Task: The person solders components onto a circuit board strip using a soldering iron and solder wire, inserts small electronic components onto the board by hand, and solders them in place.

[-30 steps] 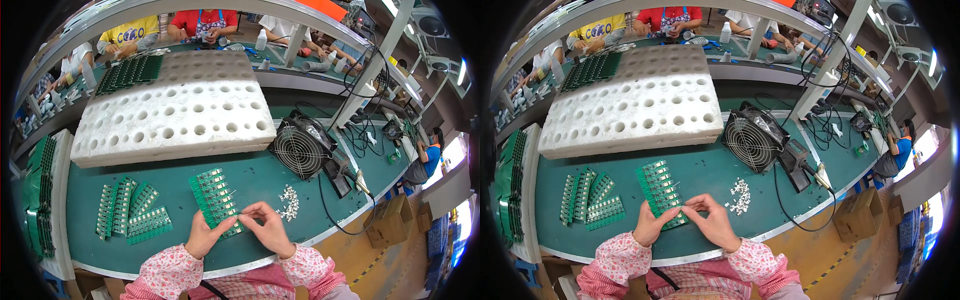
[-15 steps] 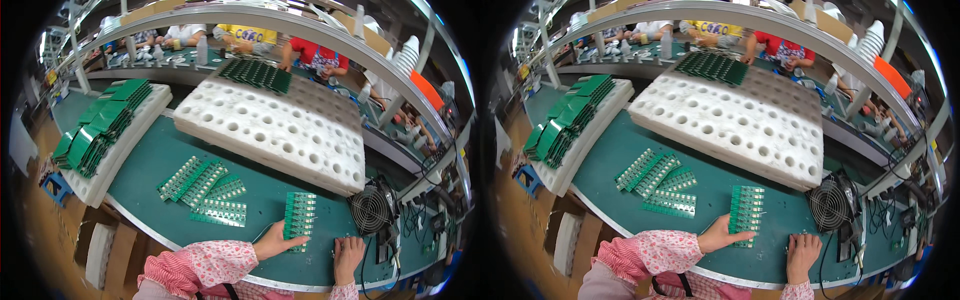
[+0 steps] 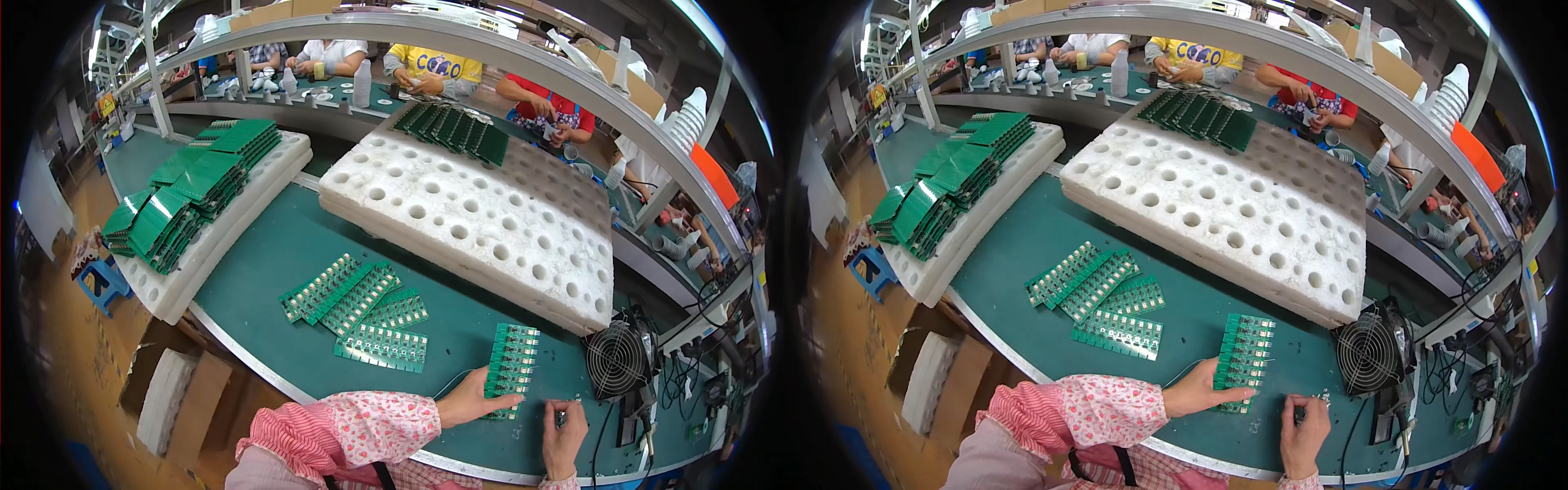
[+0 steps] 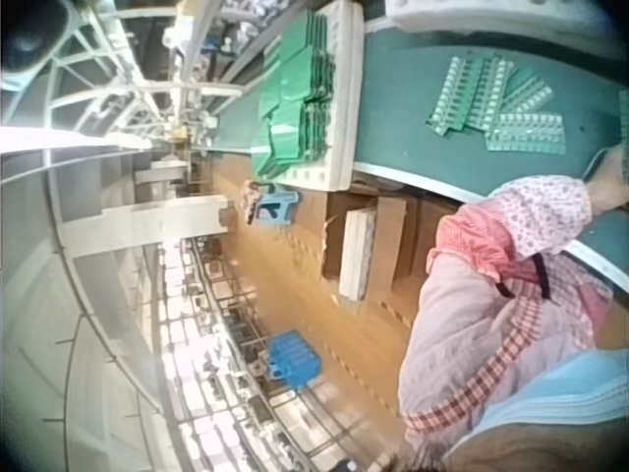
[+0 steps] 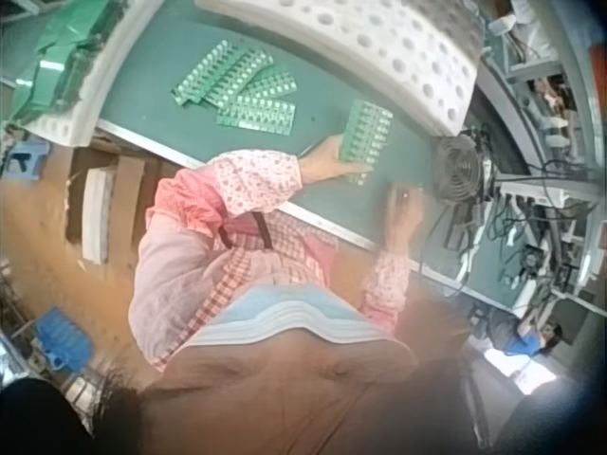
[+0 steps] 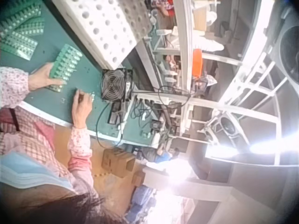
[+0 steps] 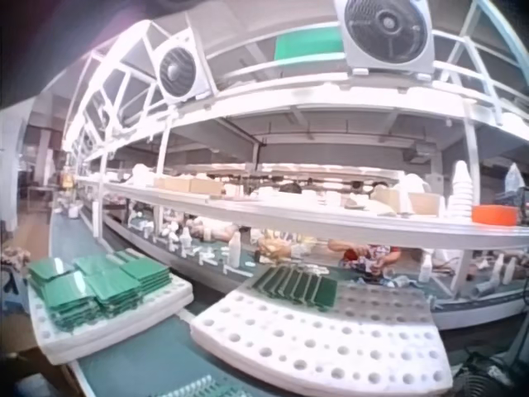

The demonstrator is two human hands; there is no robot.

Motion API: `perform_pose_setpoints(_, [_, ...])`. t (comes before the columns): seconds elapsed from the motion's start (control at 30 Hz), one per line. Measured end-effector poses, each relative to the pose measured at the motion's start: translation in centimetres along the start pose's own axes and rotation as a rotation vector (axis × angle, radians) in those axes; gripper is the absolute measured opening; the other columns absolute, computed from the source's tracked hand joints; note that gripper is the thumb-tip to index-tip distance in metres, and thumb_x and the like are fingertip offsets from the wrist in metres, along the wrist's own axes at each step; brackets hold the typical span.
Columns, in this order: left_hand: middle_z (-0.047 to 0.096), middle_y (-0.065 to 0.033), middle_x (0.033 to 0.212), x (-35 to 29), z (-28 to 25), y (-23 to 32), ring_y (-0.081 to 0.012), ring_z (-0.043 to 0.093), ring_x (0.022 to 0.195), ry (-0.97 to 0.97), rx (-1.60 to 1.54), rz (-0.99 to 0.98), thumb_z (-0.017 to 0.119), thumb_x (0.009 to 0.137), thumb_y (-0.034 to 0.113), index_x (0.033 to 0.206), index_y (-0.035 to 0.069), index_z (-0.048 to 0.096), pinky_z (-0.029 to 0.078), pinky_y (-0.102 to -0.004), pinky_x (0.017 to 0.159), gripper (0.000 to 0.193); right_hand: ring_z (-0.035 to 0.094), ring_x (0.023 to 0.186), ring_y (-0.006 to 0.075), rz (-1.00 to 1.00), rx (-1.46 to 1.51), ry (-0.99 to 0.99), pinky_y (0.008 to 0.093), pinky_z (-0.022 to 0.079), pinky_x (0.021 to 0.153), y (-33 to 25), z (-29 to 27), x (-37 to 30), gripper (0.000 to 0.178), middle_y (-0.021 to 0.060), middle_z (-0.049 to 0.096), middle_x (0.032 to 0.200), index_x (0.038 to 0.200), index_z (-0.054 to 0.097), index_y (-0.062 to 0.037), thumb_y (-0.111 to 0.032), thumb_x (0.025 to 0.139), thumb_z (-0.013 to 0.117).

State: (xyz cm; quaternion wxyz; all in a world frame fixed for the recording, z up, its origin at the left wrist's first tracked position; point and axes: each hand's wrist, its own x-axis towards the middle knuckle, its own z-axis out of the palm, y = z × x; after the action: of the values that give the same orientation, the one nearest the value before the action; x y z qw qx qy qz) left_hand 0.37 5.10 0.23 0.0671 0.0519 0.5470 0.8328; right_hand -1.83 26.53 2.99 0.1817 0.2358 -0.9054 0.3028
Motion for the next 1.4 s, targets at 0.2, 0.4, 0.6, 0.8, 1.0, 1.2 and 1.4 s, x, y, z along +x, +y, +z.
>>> perform_pose_setpoints(0.2, [0.064, -0.0018, 0.105, 0.0, -0.1, 0.1, -0.0074, 0.058, 0.093, 0.049, 0.092, 0.055, 0.073, 0.083, 0.015, 0.115, 0.003, 0.057, 0.049, -0.0250, 0.083, 0.038, 0.059, 0.075, 0.0275, 0.087, 0.165, -0.044, 0.0358, 0.046, 0.068, -2.5, 1.4, 0.3, 0.015, 0.0107, 0.062, 0.080, 0.087, 0.061, -0.0003, 0.003, 0.074, 0.069])
perform_pose_setpoints(0.4, [0.064, -0.0021, 0.106, -0.4, -0.1, -0.3, -0.0074, 0.058, 0.094, 0.063, 0.077, 0.037, 0.072, 0.083, 0.014, 0.115, 0.002, 0.059, 0.049, -0.0250, 0.083, 0.036, 0.060, 0.074, 0.0239, -0.060, 0.032, -0.066, 0.0326, 0.047, 0.069, -2.8, 0.8, 0.5, 0.013, 0.0106, 0.062, 0.083, 0.086, 0.068, -0.0010, 0.004, 0.074, 0.069])
perform_pose_setpoints(0.6, [0.064, -0.0025, 0.106, -0.1, 0.1, -0.3, -0.0071, 0.058, 0.094, 0.035, 0.093, 0.033, 0.072, 0.084, 0.014, 0.115, 0.002, 0.059, 0.049, -0.0251, 0.083, 0.036, 0.063, 0.071, 0.0194, 0.178, 0.244, -0.010, 0.0282, 0.050, 0.064, -2.6, 1.2, -0.5, 0.012, 0.0122, 0.064, 0.084, 0.089, 0.067, 0.0010, 0.006, 0.077, 0.068])
perform_pose_setpoints(0.8, [0.064, -0.0036, 0.105, -0.4, 0.4, 0.4, -0.0093, 0.059, 0.094, 0.085, 0.009, -0.034, 0.071, 0.084, 0.011, 0.113, 0.002, 0.059, 0.050, -0.0262, 0.083, 0.033, 0.067, 0.077, 0.0152, 0.325, 0.460, -0.020, 0.0246, 0.053, 0.068, -2.9, 1.9, -0.8, 0.015, 0.0119, 0.068, 0.087, 0.098, 0.064, 0.0032, 0.003, 0.083, 0.067])
perform_pose_setpoints(1.0, [0.065, -0.0035, 0.102, -0.2, 0.1, 0.9, -0.0108, 0.061, 0.090, 0.104, 0.003, -0.063, 0.069, 0.084, 0.005, 0.111, 0.001, 0.058, 0.051, -0.0268, 0.080, 0.030, 0.070, 0.084, 0.0169, 0.353, 0.524, -0.028, 0.0246, 0.054, 0.071, -3.2, 2.2, -0.6, 0.016, 0.0129, 0.071, 0.091, 0.099, 0.064, 0.0038, -0.001, 0.084, 0.067])
perform_pose_setpoints(1.2, [0.065, -0.0041, 0.100, -0.3, 0.4, 1.2, -0.0102, 0.061, 0.088, 0.096, 0.007, -0.113, 0.069, 0.084, 0.006, 0.109, 0.000, 0.058, 0.051, -0.0268, 0.077, 0.028, 0.069, 0.087, 0.0172, 0.396, 0.597, -0.038, 0.0250, 0.055, 0.073, -2.7, 1.6, -0.9, 0.017, 0.0127, 0.071, 0.092, 0.103, 0.065, 0.0047, -0.002, 0.088, 0.062])
perform_pose_setpoints(1.4, [0.065, -0.0031, 0.098, 0.0, 0.8, 1.1, -0.0091, 0.061, 0.085, 0.110, -0.021, -0.098, 0.068, 0.085, 0.005, 0.107, 0.001, 0.058, 0.051, -0.0258, 0.075, 0.025, 0.068, 0.091, 0.0179, 0.543, 0.896, -0.061, 0.0264, 0.055, 0.078, -2.0, 1.7, -0.9, 0.020, 0.0138, 0.069, 0.097, 0.108, 0.062, 0.0053, -0.006, 0.091, 0.060])
